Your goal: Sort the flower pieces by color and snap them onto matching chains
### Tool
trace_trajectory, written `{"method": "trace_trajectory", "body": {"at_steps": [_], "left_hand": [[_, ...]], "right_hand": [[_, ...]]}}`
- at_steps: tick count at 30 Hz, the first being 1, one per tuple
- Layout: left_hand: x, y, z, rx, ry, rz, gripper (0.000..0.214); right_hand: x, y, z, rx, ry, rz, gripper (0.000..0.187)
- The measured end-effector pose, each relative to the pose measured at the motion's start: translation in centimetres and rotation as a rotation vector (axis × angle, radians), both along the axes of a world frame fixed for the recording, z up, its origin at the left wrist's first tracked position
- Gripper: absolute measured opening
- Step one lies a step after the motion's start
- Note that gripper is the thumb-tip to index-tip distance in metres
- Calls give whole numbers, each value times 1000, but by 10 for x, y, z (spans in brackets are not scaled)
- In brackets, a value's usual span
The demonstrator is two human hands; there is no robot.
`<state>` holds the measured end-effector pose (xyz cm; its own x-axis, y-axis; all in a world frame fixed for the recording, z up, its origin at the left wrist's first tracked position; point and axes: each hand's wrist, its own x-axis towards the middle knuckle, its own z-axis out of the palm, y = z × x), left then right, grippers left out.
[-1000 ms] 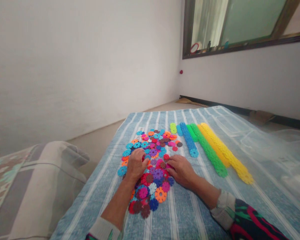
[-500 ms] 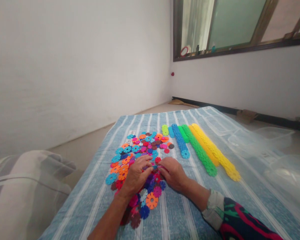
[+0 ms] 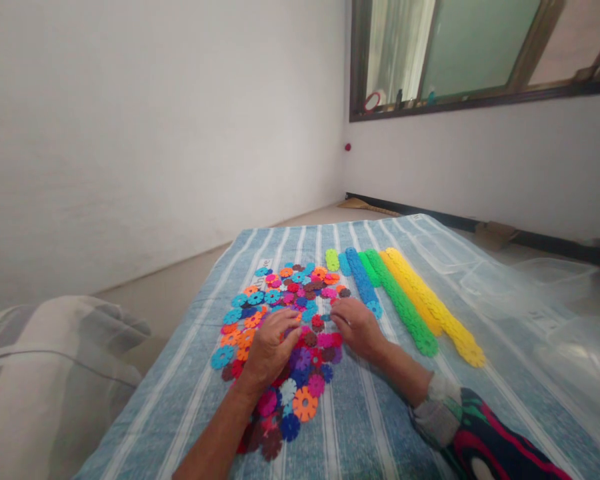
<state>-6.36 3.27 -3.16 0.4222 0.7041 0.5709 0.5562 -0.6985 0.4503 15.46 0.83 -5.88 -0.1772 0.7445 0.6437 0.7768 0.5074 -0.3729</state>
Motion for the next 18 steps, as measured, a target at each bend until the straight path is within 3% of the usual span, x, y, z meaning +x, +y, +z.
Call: {"method": "trace_trajectory", "body": {"at_steps": [5, 9, 18], "left_hand": [[-23, 19, -5, 65, -27, 162, 20], [-38, 30, -10, 51, -49, 266, 21], [-57, 37, -16, 107, -48, 415, 20]], "right_hand": [[46, 42, 28, -205, -222, -271, 22], [67, 75, 43, -384, -427, -441, 25], [79, 108, 44, -483, -534, -441, 27]]}}
